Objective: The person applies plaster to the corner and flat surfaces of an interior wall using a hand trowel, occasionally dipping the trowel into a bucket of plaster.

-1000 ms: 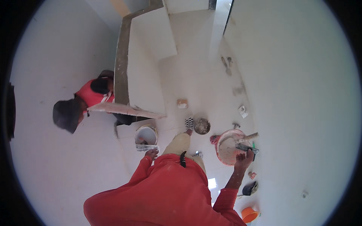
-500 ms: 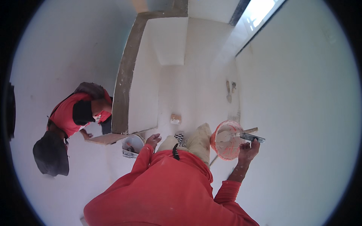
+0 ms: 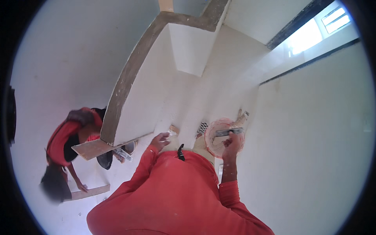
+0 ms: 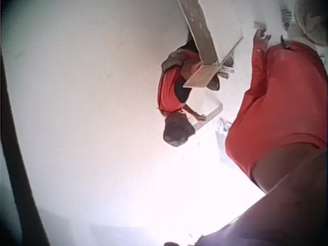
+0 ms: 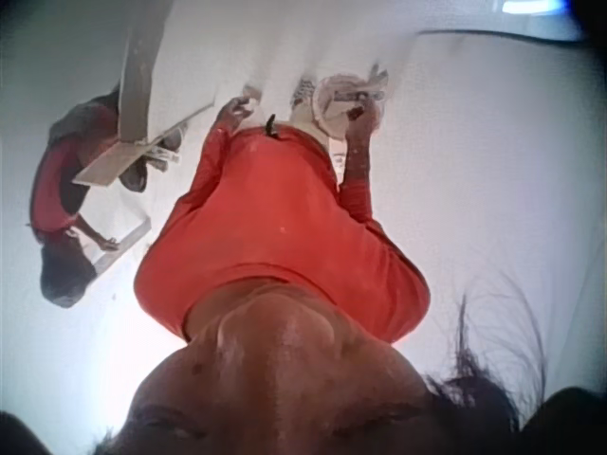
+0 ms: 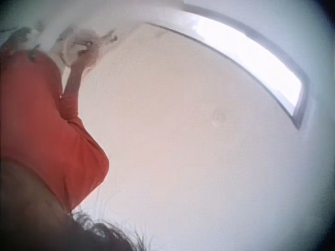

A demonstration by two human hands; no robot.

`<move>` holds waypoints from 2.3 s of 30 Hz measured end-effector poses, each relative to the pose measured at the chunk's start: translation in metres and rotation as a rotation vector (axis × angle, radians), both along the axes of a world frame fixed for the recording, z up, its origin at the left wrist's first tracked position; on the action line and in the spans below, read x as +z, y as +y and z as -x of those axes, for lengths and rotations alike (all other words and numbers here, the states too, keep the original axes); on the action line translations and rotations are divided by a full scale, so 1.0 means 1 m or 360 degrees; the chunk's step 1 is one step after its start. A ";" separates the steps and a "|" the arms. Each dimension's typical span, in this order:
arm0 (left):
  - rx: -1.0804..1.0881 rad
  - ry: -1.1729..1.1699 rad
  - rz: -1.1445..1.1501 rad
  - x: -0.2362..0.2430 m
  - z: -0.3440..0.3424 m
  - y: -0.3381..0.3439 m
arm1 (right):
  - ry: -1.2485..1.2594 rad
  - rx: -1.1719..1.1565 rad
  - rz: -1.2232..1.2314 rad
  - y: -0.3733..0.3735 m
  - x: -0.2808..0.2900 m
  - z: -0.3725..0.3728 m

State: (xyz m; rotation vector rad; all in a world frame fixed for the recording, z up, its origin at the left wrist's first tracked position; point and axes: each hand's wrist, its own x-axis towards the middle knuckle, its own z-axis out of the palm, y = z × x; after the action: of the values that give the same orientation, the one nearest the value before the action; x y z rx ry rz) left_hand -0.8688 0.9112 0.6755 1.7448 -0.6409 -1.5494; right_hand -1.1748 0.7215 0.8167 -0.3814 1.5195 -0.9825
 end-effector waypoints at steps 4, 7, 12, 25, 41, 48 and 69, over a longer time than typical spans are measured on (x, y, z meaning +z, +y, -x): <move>-0.0400 -0.0078 0.0425 0.094 0.061 -0.105 | -0.0080 0.0511 0.0157 -0.045 0.018 -0.043; -0.0546 -0.0393 0.0475 0.093 0.107 -0.136 | -0.0272 0.0744 0.0098 -0.071 0.021 -0.052; -0.0589 -0.0573 0.0673 0.076 0.113 -0.161 | -0.0498 0.0954 0.0046 -0.099 0.029 -0.102; 0.0498 -0.0430 -0.0026 0.020 0.005 -0.220 | -0.0220 0.1229 0.0380 -0.183 -0.017 -0.180; 0.0614 -0.0200 -0.0289 0.022 -0.034 -0.224 | -0.0121 0.1244 0.0144 -0.261 -0.011 -0.268; 0.1050 -0.0239 -0.0470 0.024 -0.006 -0.225 | -0.0097 0.1797 0.0121 -0.306 -0.026 -0.277; 0.2577 -0.0358 -0.0777 0.021 0.102 -0.206 | 0.0329 0.3115 0.0076 -0.346 -0.099 -0.288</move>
State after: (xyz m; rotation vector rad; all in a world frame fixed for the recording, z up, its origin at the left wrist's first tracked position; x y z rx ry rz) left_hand -0.9705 0.7049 0.6961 1.8373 1.0040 -0.3109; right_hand -0.8871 0.3754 0.7177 -1.5694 0.6216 0.6087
